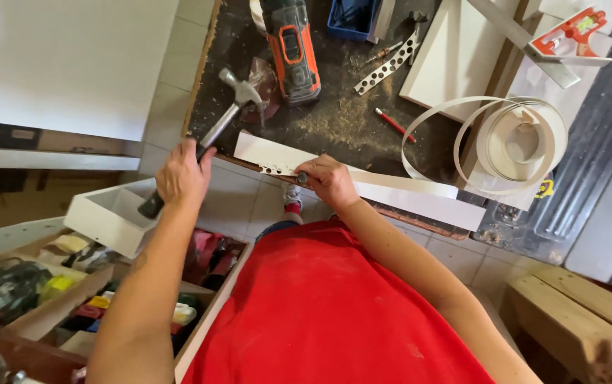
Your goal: Hammering small nails into a wooden board to attach a white trim piece on a workbench.
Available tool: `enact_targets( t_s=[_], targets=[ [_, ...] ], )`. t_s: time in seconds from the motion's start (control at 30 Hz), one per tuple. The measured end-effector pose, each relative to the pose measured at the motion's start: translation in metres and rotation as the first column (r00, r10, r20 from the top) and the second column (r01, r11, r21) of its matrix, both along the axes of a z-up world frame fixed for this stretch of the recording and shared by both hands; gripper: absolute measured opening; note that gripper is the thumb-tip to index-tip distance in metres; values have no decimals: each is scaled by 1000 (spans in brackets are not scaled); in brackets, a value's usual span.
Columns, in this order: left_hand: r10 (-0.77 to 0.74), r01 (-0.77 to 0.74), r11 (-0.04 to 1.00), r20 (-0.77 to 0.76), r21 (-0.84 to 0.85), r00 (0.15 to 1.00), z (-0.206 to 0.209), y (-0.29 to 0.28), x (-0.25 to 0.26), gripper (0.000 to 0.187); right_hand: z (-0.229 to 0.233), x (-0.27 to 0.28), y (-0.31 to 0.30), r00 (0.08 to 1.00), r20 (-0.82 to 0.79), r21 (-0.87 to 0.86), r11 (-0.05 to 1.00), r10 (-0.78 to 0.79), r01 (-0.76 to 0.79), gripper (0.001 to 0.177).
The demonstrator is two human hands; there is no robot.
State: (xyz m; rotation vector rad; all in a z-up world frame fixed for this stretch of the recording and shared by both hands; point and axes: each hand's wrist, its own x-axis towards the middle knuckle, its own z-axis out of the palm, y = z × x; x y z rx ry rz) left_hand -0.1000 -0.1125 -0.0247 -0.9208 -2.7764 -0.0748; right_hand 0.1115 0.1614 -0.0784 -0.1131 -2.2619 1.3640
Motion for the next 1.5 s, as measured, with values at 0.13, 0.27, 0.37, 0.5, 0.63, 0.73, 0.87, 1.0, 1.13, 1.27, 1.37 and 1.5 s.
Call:
enact_targets(
  t_s=[0.13,0.27,0.37,0.5,0.63,0.73,0.87,1.0,1.13,1.27,1.37,1.5],
  targets=[
    [-159,164,986,-120,34,980,-21,9,-26,57,-6,2,-1,1000,-3,-6,1000,-5,5,8],
    [-246,255,965,-124,67,961,-47,7,-48,56,-3,3,-1,1000,2,9,1000,-3,3,9],
    [-207,216,975,-142,49,968,-36,19,-40,64,1,3,-3,1000,3,0,1000,-12,12,10],
    [-426,321,839,164,440,890,64,92,42,51,5,0,-4,999,-30,14,999,-32,33,8],
    [-664,532,700,159,477,731,41,123,103,21,-22,7,-6,995,-2,157,983,-99,98,6],
    [-633,486,706,151,515,759,22,122,103,19,16,20,9,995,12,259,962,-96,90,25],
    [-545,227,741,368,632,753,6,111,97,21,15,38,17,989,-46,328,933,-140,148,10],
    [-267,-485,672,794,559,545,20,110,90,15,7,40,17,979,-78,341,918,-188,203,20],
    [-243,-691,520,862,502,444,41,102,80,15,4,40,14,974,-101,333,916,-203,226,25],
    [-318,-374,669,701,643,638,29,107,87,14,2,36,4,971,-92,345,907,-222,241,25],
    [-376,18,799,476,601,795,25,113,94,22,-1,34,2,966,-93,364,895,-240,257,22],
    [-455,158,788,390,596,801,38,115,96,26,-6,36,2,966,-55,382,888,-252,254,18]
  ],
)
